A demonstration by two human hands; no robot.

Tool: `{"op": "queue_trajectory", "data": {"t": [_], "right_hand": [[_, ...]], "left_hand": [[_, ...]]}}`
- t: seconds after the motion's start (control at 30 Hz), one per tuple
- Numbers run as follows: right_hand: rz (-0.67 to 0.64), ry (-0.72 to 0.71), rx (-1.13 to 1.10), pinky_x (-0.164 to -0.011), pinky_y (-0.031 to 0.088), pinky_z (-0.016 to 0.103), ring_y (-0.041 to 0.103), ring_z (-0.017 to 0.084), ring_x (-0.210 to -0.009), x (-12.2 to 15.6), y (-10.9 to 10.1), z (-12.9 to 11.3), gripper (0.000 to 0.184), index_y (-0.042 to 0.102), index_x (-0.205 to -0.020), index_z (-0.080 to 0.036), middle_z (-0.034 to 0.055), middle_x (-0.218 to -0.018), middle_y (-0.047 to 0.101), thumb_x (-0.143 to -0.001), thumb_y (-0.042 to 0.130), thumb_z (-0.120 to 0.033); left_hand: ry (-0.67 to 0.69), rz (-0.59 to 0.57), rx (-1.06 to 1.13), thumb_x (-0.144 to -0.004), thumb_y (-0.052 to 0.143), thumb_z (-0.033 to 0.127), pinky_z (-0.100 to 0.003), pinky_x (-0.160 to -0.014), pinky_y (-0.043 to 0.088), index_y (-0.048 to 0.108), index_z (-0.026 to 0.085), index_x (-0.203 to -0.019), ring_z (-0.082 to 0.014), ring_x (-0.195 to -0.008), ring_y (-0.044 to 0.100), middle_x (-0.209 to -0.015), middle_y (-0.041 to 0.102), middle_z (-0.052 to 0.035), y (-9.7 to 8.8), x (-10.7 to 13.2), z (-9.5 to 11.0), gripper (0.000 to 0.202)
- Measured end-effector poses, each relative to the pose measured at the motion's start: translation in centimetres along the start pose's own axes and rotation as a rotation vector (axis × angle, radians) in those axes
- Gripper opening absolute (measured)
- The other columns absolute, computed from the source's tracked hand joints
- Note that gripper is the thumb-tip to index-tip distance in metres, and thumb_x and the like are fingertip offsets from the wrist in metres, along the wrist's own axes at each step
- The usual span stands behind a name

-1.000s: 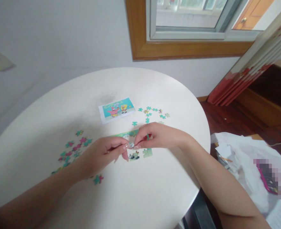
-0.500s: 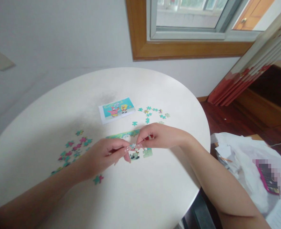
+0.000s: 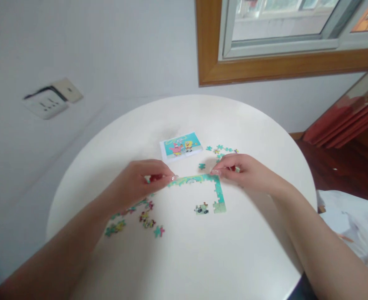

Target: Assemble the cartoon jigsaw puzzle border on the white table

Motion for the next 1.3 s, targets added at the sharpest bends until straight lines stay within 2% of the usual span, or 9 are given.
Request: {"op": "queue_trajectory", "data": {"t": [0.1, 0.17, 0.23, 0.37, 0.6, 0.8, 1.0, 1.13, 1.3], "right_hand": [[0.146, 0.053, -0.004, -0.065, 0.043, 0.031, 0.060, 0.017, -0.074, 0.1, -1.7, 1.6, 0.034, 0.078, -0.094, -0.022, 0.0063, -0.085, 0.071, -0.090, 0.060, -0.050], [0.188, 0.089, 0.000, -0.065, 0.044, 0.032, 0.061, 0.018, -0.076, 0.2, -2.1, 2.5, 0.037, 0.078, -0.093, -0.022, 0.0073, -0.089, 0.072, -0.088, 0.061, -0.055], [0.194, 0.112, 0.021, -0.066, 0.045, 0.032, 0.062, 0.019, -0.077, 0.1, -2.2, 3.1, 0.040, 0.078, -0.093, -0.022, 0.0079, -0.092, 0.073, -0.087, 0.061, -0.058], [0.179, 0.132, 0.083, -0.070, 0.046, 0.034, 0.064, 0.022, -0.085, 0.0, -2.0, 3.7, 0.044, 0.078, -0.094, -0.023, 0.0084, -0.097, 0.074, -0.086, 0.059, -0.063], [0.198, 0.217, 0.117, -0.069, 0.045, 0.033, 0.062, 0.023, -0.083, 0.1, -2.3, 5.1, 0.055, 0.076, -0.091, -0.019, 0.0099, -0.094, 0.072, -0.084, 0.057, -0.069], [0.196, 0.265, 0.096, -0.073, 0.045, 0.035, 0.063, 0.025, -0.086, 0.1, -2.3, 5.9, 0.056, 0.076, -0.092, -0.020, 0.0101, -0.099, 0.073, -0.080, 0.059, -0.072], [0.300, 0.300, 0.085, -0.076, 0.047, 0.036, 0.064, 0.028, -0.091, 0.5, -3.3, 5.7, 0.060, 0.075, -0.085, -0.020, 0.0111, -0.097, 0.074, -0.071, 0.064, -0.077], [0.336, 0.274, 0.092, -0.075, 0.046, 0.035, 0.063, 0.027, -0.090, 0.6, -3.8, 5.7, 0.053, 0.074, -0.085, -0.020, 0.0117, -0.094, 0.074, -0.076, 0.065, -0.071], [0.377, 0.269, 0.210, -0.071, 0.044, 0.035, 0.062, 0.024, -0.079, 0.7, -5.1, 5.1, 0.047, 0.075, -0.087, -0.019, 0.0109, -0.091, 0.075, -0.080, 0.063, -0.064]], "left_hand": [[-0.074, 0.129, -0.101, -0.087, 0.062, 0.039, -0.022, -0.057, 0.038, 0.076, 0.019, -0.084, -0.0101, -0.059, 0.051, -0.069, 0.066, 0.0015, -4.2, 0.1, -2.2, 0.024], [-0.098, 0.131, -0.179, -0.086, 0.063, 0.039, -0.022, -0.057, 0.037, 0.075, 0.019, -0.084, -0.0102, -0.059, 0.050, -0.069, 0.065, 0.0018, -5.4, 0.0, -3.4, 0.024], [-0.095, 0.061, -0.213, -0.085, 0.061, 0.035, -0.022, -0.059, 0.039, 0.075, 0.018, -0.082, -0.0105, -0.060, 0.052, -0.070, 0.066, 0.0013, -5.1, -0.2, -4.4, 0.022], [-0.090, -0.055, -0.220, -0.081, 0.063, 0.029, -0.023, -0.064, 0.043, 0.074, 0.018, -0.076, -0.0119, -0.066, 0.058, -0.075, 0.068, -0.0005, -3.4, -0.5, -6.0, 0.016], [-0.101, -0.108, -0.229, -0.076, 0.066, 0.023, -0.025, -0.066, 0.043, 0.076, 0.018, -0.075, -0.0144, -0.071, 0.061, -0.078, 0.068, -0.0019, -1.9, -1.0, -7.8, 0.011], [-0.102, -0.182, -0.227, -0.076, 0.067, 0.023, -0.024, -0.066, 0.043, 0.077, 0.019, -0.075, -0.0138, -0.070, 0.060, -0.075, 0.067, -0.0003, -1.0, -1.0, -8.0, 0.010], [-0.099, -0.201, -0.275, -0.076, 0.069, 0.025, -0.024, -0.067, 0.042, 0.075, 0.019, -0.077, -0.0143, -0.072, 0.059, -0.075, 0.063, -0.0001, -1.0, -0.9, -8.1, 0.009], [-0.121, -0.220, -0.328, -0.077, 0.067, 0.026, -0.024, -0.067, 0.042, 0.076, 0.020, -0.079, -0.0144, -0.072, 0.060, -0.076, 0.065, 0.0003, -1.1, -0.7, -8.0, 0.011], [-0.144, -0.208, -0.443, -0.078, 0.062, 0.026, -0.027, -0.066, 0.040, 0.077, 0.022, -0.080, -0.0176, -0.075, 0.061, -0.080, 0.068, -0.0028, -1.4, -0.4, -7.2, 0.016]]}}
Point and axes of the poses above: each hand's wrist, its own x-axis away from the middle knuckle, its own y-axis out of the palm, z = x × y, the point moved 8 cm from there along -x, towards the middle knuckle
